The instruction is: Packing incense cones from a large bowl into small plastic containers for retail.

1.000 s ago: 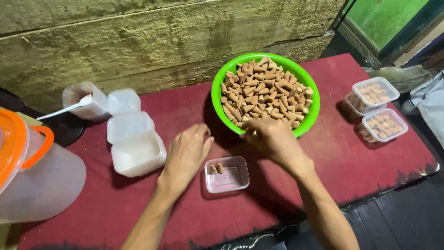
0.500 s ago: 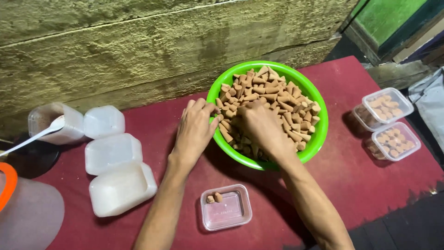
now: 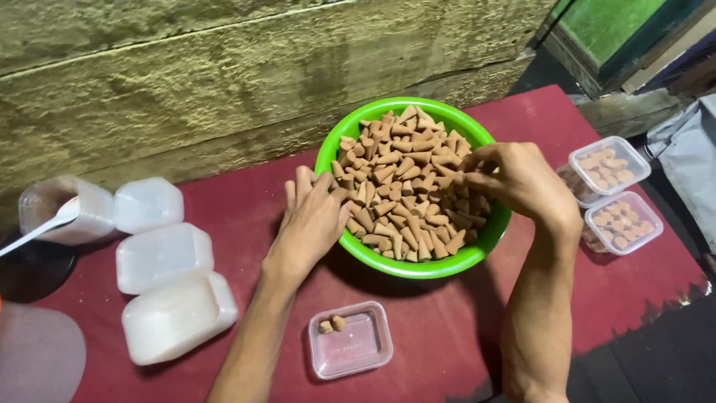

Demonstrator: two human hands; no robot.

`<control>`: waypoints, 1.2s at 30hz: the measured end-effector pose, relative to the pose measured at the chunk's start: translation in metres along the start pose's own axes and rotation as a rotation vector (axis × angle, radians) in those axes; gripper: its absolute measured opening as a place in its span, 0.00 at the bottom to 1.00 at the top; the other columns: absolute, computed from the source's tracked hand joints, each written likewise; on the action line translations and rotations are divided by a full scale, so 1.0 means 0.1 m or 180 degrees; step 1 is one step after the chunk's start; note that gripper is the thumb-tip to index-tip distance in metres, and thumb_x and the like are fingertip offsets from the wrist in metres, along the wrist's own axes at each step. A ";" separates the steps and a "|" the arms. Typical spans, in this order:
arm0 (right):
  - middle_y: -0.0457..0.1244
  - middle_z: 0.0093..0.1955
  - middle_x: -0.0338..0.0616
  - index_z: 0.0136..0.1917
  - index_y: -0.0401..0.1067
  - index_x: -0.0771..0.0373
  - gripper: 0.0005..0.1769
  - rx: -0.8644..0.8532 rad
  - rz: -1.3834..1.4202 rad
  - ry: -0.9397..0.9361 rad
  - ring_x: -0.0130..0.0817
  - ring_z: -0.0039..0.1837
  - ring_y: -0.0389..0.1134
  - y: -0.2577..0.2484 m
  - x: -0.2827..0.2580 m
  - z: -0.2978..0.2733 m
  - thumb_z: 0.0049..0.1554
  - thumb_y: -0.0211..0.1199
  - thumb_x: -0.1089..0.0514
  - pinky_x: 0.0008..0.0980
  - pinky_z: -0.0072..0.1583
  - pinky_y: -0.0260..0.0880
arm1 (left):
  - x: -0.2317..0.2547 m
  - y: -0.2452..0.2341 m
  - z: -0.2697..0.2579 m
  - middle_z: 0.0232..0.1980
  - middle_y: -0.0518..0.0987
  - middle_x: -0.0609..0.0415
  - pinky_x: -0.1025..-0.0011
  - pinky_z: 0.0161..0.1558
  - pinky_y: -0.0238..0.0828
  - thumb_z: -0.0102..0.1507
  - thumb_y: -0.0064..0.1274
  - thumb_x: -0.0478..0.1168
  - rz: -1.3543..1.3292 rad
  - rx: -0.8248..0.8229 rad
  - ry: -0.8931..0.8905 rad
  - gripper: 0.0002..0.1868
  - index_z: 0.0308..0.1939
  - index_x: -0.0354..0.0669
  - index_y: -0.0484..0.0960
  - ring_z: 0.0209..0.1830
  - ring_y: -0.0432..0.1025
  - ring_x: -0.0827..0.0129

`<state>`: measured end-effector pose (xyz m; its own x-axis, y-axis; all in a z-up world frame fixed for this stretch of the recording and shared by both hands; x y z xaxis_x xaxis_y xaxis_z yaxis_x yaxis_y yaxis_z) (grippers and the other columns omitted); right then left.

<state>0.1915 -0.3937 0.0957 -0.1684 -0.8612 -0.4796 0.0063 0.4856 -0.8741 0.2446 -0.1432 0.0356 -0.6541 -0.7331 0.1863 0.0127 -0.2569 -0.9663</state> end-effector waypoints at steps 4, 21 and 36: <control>0.74 0.45 0.45 0.47 0.82 0.51 0.08 -0.0346 -0.0029 0.0146 0.50 0.55 0.74 0.06 -0.04 -0.03 0.55 0.66 0.52 0.49 0.59 0.71 | 0.09 -0.05 -0.01 0.45 0.72 0.54 0.59 0.48 0.61 0.64 0.54 0.44 0.0109 -0.0071 -0.0061 0.08 0.40 0.47 0.85 0.53 0.59 0.56; 0.74 0.38 0.41 0.46 0.79 0.53 0.20 -0.1240 -0.0317 -0.0148 0.48 0.50 0.75 0.69 -0.53 -0.07 0.46 0.73 0.40 0.47 0.54 0.74 | 0.17 0.07 -0.08 0.46 0.66 0.52 0.54 0.46 0.57 0.67 0.45 0.45 0.0404 -0.0284 -0.0366 0.09 0.42 0.46 0.77 0.52 0.58 0.50; 0.74 0.41 0.47 0.53 0.76 0.56 0.22 -0.0908 0.0016 -0.0118 0.52 0.52 0.75 0.41 -0.47 -0.10 0.47 0.76 0.48 0.48 0.53 0.72 | 0.17 0.07 -0.09 0.47 0.69 0.51 0.54 0.48 0.55 0.67 0.47 0.48 0.0520 -0.0324 -0.0163 0.13 0.46 0.45 0.80 0.52 0.58 0.51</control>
<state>0.1896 -0.3314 0.0832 -0.1328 -0.8610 -0.4909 -0.2713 0.5079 -0.8175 0.2264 -0.1519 0.0299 -0.6102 -0.7916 0.0319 0.0371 -0.0688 -0.9969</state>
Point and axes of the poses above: each hand's wrist, its own z-axis towards the middle knuckle, its own y-axis out of the palm, x = y × z, the point moved 10 cm from there along z, towards the middle knuckle
